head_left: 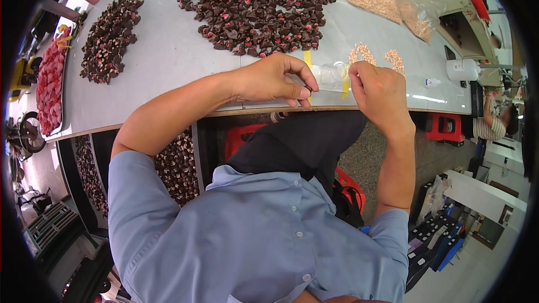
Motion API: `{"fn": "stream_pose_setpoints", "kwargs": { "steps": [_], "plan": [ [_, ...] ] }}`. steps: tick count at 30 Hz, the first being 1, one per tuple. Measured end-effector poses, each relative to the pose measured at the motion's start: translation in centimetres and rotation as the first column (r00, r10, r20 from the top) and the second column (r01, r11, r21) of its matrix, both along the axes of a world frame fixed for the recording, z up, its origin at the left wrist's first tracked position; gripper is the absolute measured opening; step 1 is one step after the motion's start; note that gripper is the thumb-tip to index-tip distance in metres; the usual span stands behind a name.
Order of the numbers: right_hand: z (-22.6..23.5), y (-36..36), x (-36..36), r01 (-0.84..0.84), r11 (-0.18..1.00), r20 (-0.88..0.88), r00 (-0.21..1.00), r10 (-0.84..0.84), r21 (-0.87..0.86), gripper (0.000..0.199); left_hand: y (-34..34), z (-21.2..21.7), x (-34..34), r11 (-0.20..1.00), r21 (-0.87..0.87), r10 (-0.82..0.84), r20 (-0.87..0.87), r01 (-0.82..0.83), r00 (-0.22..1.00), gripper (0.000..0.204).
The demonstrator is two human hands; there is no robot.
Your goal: Bagging small plastic parts from a workbench into clear plastic bags.
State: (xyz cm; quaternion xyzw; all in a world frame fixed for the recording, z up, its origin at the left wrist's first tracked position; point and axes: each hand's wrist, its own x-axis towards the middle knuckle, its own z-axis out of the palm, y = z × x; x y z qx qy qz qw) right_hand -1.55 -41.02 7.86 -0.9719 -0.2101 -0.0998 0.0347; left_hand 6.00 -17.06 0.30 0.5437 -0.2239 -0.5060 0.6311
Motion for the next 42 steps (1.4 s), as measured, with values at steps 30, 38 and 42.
{"fn": "stream_pose_setpoints", "kwargs": {
  "steps": [30,38,42],
  "plan": [
    [-3.8,4.3,-3.1,0.034,0.750,0.012,0.998,-0.056,0.660,0.009,-0.2,-0.7,0.5,0.995,-0.050,0.081,-0.062,-0.084,0.995,0.030],
    [-4.5,4.9,-2.9,0.000,0.783,0.077,0.995,-0.061,0.622,0.010,-0.2,-0.6,0.4,0.995,-0.047,0.081,-0.062,-0.084,0.995,0.029],
    [-4.7,5.7,-3.0,-0.104,0.894,0.271,0.962,-0.020,0.435,0.011,-0.2,-1.5,0.3,0.992,-0.055,0.112,-0.061,-0.115,0.992,0.027]
  ]
}}
